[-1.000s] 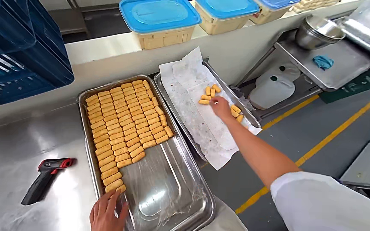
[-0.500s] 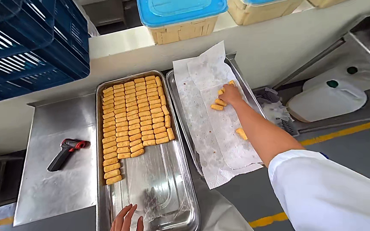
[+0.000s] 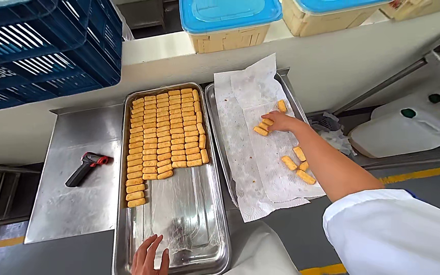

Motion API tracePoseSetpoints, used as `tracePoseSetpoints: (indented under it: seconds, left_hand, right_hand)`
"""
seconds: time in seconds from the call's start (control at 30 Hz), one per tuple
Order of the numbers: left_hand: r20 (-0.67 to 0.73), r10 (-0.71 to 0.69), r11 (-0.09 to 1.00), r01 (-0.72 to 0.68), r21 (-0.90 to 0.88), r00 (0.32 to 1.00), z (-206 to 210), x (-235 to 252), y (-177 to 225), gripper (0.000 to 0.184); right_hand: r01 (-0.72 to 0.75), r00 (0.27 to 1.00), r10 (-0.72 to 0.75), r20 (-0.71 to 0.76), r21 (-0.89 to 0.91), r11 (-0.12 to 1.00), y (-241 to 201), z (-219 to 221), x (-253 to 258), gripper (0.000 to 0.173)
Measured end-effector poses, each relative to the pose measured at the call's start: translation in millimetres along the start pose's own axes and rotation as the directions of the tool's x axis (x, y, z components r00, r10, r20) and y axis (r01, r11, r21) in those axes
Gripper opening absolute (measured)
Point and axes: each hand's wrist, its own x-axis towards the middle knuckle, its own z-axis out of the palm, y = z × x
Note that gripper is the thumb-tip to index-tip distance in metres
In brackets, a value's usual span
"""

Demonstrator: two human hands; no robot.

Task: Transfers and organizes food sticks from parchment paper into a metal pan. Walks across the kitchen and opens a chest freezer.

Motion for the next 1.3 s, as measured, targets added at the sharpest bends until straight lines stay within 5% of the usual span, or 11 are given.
tracePoseSetpoints:
  seconds: [0.2,0.4,0.57,0.67,0.8,1.0,1.17,1.3]
  left_hand:
    - [-0.010,-0.008,1.000,0.008,0.011,1.000,-5.1,-2.2,5.1,0.037]
    - [-0.040,-0.030,0.999,0.031,0.012,0.999,-7.0,-4.5,12.8,0.036]
    - [-0.095,-0.030,0.999,0.033,0.026,0.995,-12.9,-2.3,3.6,0.034]
    - [-0.106,-0.077,0.997,0.078,0.005,0.991,-25.2,4.9,-15.3,0.034]
    - [-0.141,-0.176,0.984,0.174,-0.026,0.974,-53.2,29.6,-67.5,0.035]
    - [0.011,-0.341,0.939,0.341,-0.036,0.940,-85.0,99.2,-177.4,0.052]
    - [0.105,-0.292,0.954,0.282,0.099,0.951,-58.6,139.2,-247.5,0.077]
    - [0.168,-0.261,0.950,0.223,0.219,0.951,-39.1,145.9,-264.9,0.114]
  right_hand:
    - [-0.108,0.993,0.103,-0.057,-0.087,0.990,-8.0,9.4,-7.8,0.080]
    - [-0.071,0.980,0.054,-0.191,-0.084,0.994,-6.7,21.4,-7.6,0.065]
    - [-0.019,0.951,0.049,-0.306,0.102,0.995,-16.1,17.2,-19.2,0.057]
    - [0.026,0.926,0.068,-0.371,0.243,0.970,-66.0,18.4,-50.5,0.056]
    - [0.218,0.934,-0.102,-0.344,0.319,0.922,-193.6,73.2,-103.5,0.066]
    - [0.448,0.894,-0.449,0.012,0.020,0.894,-387.7,226.9,-115.1,0.057]
    - [0.463,0.882,-0.469,-0.054,-0.097,0.881,-433.3,287.2,-88.1,0.079]
    - [0.239,0.944,-0.215,-0.251,0.067,0.969,-429.5,302.8,-109.3,0.075]
